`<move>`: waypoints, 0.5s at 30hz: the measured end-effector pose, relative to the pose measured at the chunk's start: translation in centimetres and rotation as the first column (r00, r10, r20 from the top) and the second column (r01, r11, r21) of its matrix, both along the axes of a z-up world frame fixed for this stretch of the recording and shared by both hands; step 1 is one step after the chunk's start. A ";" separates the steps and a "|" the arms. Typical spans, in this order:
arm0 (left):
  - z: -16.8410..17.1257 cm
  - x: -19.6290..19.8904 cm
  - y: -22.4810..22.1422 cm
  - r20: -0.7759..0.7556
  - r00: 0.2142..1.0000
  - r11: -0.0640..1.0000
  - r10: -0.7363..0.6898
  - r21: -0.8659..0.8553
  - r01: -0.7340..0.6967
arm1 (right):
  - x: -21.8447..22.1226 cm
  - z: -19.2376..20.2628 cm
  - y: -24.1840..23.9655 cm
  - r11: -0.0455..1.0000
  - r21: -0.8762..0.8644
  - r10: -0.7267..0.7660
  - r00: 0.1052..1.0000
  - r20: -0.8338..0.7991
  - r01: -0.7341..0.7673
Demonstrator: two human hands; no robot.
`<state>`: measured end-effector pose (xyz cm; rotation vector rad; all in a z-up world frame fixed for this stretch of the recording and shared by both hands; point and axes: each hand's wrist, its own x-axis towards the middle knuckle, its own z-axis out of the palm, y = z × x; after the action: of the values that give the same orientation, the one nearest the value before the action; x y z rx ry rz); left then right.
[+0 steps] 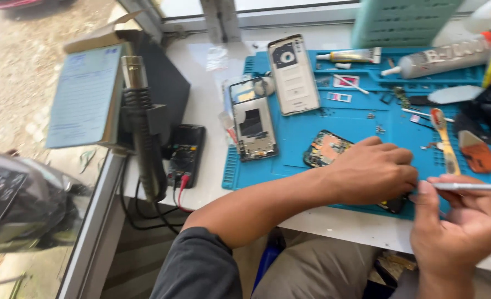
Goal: Repairing a smartphone by repositioning the battery and using a screwdriver on internal components
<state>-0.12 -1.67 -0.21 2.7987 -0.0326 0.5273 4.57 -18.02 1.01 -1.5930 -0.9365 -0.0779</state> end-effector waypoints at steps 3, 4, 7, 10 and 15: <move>-0.4 0.3 0.2 -0.030 1.000 1.000 -0.007 -0.007 0.007 | -0.2 0.2 0.2 1.000 -0.013 -0.014 0.997 0.071 0.015; -0.5 0.5 0.1 -0.035 0.999 1.000 -0.017 0.000 0.017 | -0.1 -0.1 0.0 0.999 -0.019 -0.035 0.997 0.070 0.037; -0.7 0.6 0.1 -0.037 0.999 1.000 -0.007 0.002 0.007 | -0.3 0.1 -0.2 0.997 -0.064 -0.052 0.998 0.034 0.054; -0.6 0.4 0.0 -0.020 1.000 1.000 0.000 -0.008 0.000 | -0.5 0.0 -0.1 0.999 -0.028 -0.028 0.999 0.019 0.029; 0.0 0.2 -0.1 -0.003 1.000 1.000 0.015 -0.020 -0.015 | -0.3 -0.1 -0.1 0.999 -0.041 -0.023 0.998 0.056 0.026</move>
<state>0.08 -1.80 -0.26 2.7824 -0.0062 0.5243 4.32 -18.16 0.92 -1.6487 -0.9673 -0.1210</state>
